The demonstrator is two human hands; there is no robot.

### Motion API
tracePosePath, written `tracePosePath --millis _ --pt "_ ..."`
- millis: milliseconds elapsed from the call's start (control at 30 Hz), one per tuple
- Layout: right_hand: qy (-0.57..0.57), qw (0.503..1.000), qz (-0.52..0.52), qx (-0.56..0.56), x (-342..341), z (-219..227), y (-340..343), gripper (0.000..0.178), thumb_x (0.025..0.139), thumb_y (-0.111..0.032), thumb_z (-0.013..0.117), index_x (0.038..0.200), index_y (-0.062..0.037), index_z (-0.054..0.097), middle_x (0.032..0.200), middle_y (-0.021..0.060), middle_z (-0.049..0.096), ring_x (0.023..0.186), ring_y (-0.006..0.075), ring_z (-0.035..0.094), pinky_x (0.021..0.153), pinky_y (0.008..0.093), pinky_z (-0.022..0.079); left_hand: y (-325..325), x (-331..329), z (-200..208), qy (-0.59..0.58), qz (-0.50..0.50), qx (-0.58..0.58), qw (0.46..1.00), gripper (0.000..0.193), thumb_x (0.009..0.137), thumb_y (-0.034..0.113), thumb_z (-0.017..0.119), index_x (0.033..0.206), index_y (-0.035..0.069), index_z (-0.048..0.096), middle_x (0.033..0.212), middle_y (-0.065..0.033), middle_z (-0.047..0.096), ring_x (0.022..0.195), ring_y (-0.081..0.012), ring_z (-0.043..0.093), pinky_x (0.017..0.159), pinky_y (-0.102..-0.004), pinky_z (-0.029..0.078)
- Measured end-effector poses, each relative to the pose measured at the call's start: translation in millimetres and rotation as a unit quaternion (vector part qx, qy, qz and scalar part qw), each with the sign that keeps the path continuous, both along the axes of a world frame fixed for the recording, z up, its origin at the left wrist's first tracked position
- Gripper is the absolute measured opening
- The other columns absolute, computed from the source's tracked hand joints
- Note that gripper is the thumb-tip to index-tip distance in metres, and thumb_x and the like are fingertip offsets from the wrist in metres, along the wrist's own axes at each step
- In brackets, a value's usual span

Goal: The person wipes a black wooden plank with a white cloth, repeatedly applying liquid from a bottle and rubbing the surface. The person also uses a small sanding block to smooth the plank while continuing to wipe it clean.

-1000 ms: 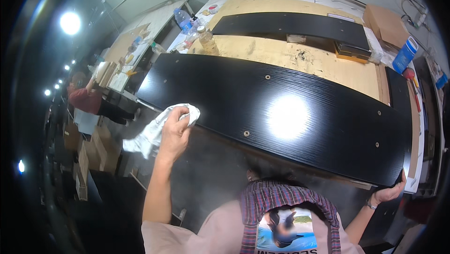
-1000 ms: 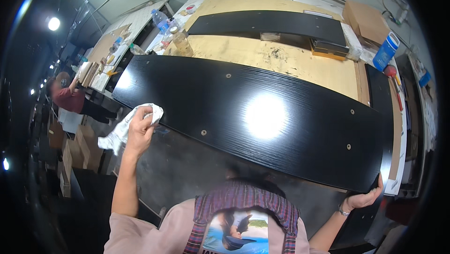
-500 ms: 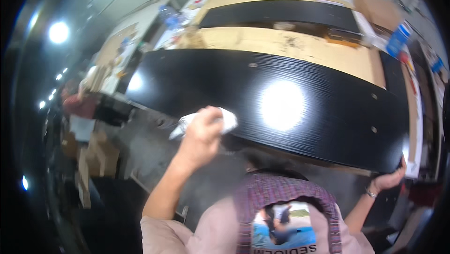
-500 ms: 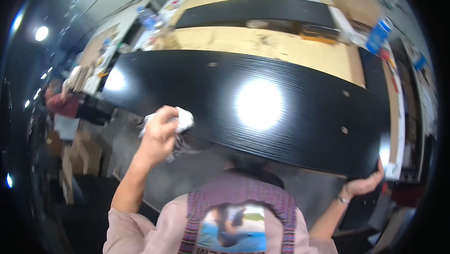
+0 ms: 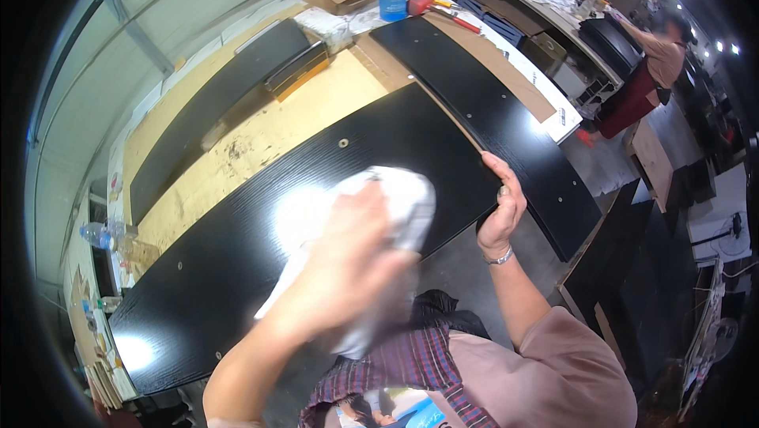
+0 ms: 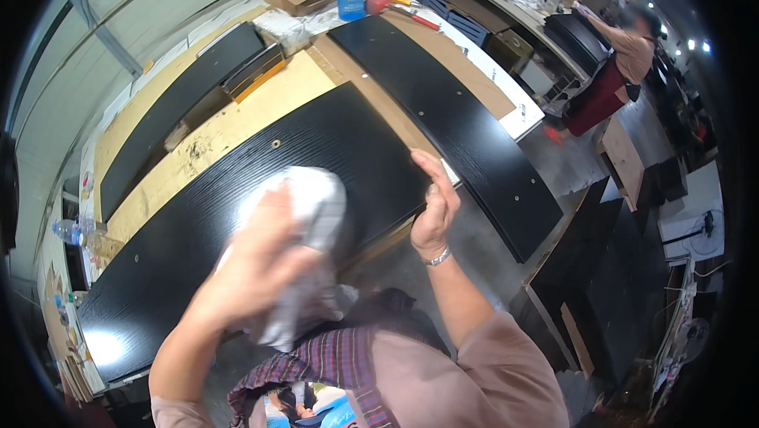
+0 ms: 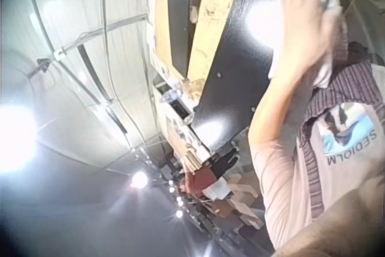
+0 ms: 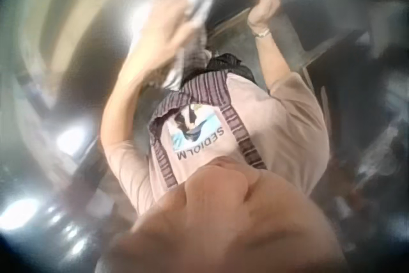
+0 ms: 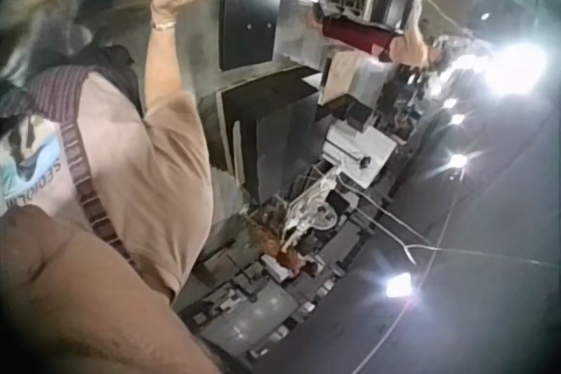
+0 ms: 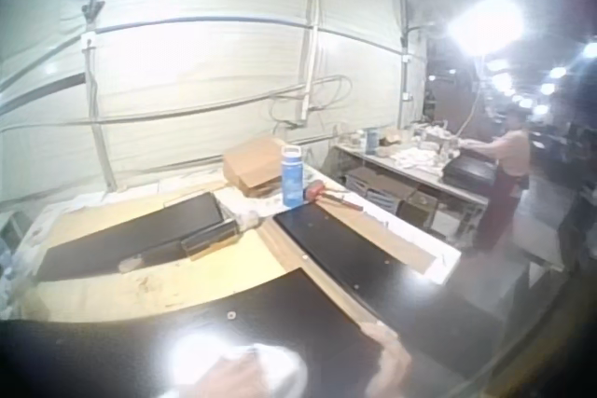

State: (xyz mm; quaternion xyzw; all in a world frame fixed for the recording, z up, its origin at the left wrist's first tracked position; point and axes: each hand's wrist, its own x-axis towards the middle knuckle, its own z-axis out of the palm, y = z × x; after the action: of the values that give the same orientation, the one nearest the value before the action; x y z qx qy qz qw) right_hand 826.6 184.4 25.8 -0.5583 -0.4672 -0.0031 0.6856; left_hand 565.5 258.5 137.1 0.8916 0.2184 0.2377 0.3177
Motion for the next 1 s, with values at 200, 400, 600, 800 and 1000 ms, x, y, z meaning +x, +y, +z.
tracePosePath --millis 200,400,600,800,1000 --pt "-0.005 0.998 0.055 0.018 -7 -4 -4 0.05 0.095 -0.022 0.037 0.119 0.0107 0.065 0.126 0.0263 0.066 0.121 0.0362 0.061 0.108 0.0428 0.045 -2 80 -18 0.06 -0.16 0.184 0.968 0.068 0.083 0.036 0.078 0.135 -0.003 0.054 0.145 -0.0197 0.052 0.14 -0.0363 0.045 0.117 -0.061 0.03" --pt "-0.003 0.999 0.036 0.011 -15 0 -3 0.047 0.093 -0.02 0.037 0.118 0.0103 0.064 0.124 0.0271 0.066 0.117 0.0346 0.063 0.107 0.0432 0.045 6 45 -4 0.154 -0.151 0.154 0.964 0.061 0.088 0.032 0.073 0.134 -0.004 0.055 0.145 -0.0203 0.051 0.14 -0.037 0.045 0.116 -0.0615 0.032" --pt "-0.024 0.999 0.019 0.018 -11 -1 -5 0.046 0.094 -0.018 0.039 0.116 0.0119 0.067 0.12 0.0273 0.068 0.114 0.0377 0.066 0.101 0.0426 0.05 74 127 -30 0.133 -0.048 0.185 0.973 0.062 0.101 0.036 0.055 0.144 -0.008 0.046 0.156 -0.0245 0.043 0.15 -0.0376 0.033 0.124 -0.0541 0.022" --pt "-0.052 0.998 0.03 0.017 -12 -1 -7 0.049 0.099 -0.027 0.042 0.118 0.0106 0.067 0.12 0.0271 0.069 0.114 0.0385 0.067 0.102 0.0438 0.05 112 91 -38 0.145 0.076 0.175 0.971 0.059 0.103 0.036 0.05 0.143 -0.007 0.048 0.152 -0.027 0.046 0.147 -0.0384 0.037 0.123 -0.0473 0.027" --pt "-0.079 0.995 0.025 -0.055 -32 5 -20 0.059 0.095 -0.032 0.034 0.122 0.0106 0.065 0.125 0.0258 0.068 0.119 0.0379 0.064 0.108 0.0455 0.046 81 -31 -42 0.124 0.189 0.141 0.964 0.053 0.101 0.031 0.057 0.137 -0.008 0.053 0.144 -0.0262 0.053 0.141 -0.0375 0.045 0.121 -0.0523 0.028"
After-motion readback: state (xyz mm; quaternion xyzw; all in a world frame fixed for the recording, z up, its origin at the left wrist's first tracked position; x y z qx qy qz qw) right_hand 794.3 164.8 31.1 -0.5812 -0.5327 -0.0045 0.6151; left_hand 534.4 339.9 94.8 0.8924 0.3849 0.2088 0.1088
